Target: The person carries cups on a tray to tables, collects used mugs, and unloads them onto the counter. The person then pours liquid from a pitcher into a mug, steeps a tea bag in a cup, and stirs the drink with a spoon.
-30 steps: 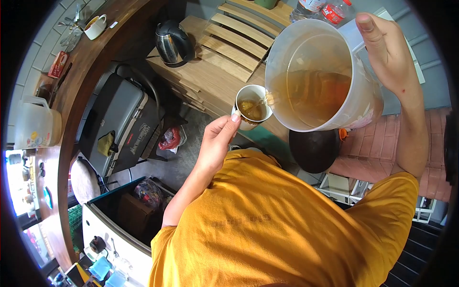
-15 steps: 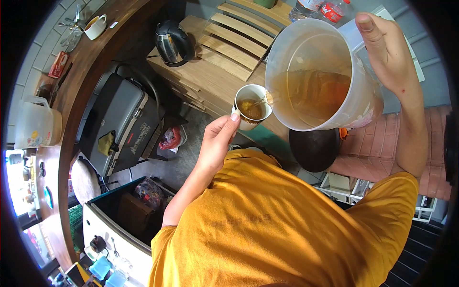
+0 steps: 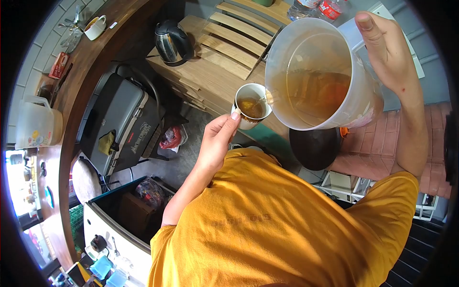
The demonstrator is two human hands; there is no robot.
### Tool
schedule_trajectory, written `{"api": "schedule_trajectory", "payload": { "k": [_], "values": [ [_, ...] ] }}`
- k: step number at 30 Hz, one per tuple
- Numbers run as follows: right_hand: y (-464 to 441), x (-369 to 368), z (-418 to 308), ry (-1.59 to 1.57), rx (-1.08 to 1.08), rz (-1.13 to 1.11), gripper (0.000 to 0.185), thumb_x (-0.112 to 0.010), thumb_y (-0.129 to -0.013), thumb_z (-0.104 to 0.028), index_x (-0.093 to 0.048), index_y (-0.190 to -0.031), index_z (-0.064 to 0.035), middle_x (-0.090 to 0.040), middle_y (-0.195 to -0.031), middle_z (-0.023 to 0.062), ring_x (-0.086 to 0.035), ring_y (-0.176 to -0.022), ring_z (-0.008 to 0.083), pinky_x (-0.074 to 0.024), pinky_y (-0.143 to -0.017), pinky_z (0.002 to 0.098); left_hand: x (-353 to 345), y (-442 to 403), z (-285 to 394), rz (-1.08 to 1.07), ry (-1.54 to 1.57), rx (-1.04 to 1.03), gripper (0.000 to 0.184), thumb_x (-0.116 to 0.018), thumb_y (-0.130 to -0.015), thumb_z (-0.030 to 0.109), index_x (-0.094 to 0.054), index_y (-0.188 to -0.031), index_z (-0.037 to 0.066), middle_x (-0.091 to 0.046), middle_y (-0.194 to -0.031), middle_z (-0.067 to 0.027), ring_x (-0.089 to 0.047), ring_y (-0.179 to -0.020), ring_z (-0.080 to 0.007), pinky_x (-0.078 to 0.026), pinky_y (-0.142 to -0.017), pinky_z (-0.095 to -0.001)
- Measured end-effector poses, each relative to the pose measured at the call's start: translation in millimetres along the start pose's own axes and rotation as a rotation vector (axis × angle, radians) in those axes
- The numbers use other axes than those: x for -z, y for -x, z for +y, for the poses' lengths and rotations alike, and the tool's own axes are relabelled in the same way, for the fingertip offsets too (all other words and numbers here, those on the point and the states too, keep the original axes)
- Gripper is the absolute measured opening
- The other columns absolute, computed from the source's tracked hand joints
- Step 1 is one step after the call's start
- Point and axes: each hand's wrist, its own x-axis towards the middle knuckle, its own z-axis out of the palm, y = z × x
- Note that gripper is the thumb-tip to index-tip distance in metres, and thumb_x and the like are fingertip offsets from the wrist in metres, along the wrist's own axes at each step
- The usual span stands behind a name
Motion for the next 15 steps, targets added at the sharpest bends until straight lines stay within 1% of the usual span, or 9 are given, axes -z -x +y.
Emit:
{"api": "schedule_trajectory", "payload": {
  "k": [7,10,15],
  "values": [
    [3.5,1.4,2.5,0.018,0.005,0.028,0.060,-0.038,-0.099,-0.053,-0.044,-0.074,0.0001,-0.037,-0.065,-0.0009,-0.032,-0.064,0.0100,-0.0314,-0.058,0.0275,-2.8,1.4,0.6,0.000,0.000,-0.015,0.035,-0.055,-0.097,0.032,-0.049,-0.069,0.010,-0.035,-0.063,0.0069,-0.028,-0.056,-0.0042,-0.021,-0.051,-0.0222],
    [4.7,3.1,3.7,0.032,-0.029,-0.005,0.060,-0.038,-0.099,-0.054,-0.044,-0.073,0.0003,-0.037,-0.065,-0.0007,-0.033,-0.064,0.0100,-0.0315,-0.058,0.0276,-3.2,1.6,0.1,-0.008,0.006,-0.006,0.035,-0.055,-0.097,0.032,-0.049,-0.070,0.010,-0.035,-0.063,0.0071,-0.028,-0.056,-0.0041,-0.021,-0.051,-0.0220],
    [6.4,-1.9,3.8,-0.009,-0.003,0.045,0.060,-0.038,-0.099,-0.054,-0.041,-0.072,-0.0004,-0.035,-0.064,-0.0009,-0.031,-0.064,0.0101,-0.0309,-0.057,0.0278,-5.3,2.2,-0.1,-0.009,0.012,-0.011,0.034,-0.055,-0.096,0.032,-0.050,-0.070,0.010,-0.036,-0.064,0.0071,-0.028,-0.056,-0.0040,-0.021,-0.051,-0.0220]
  ]
}}
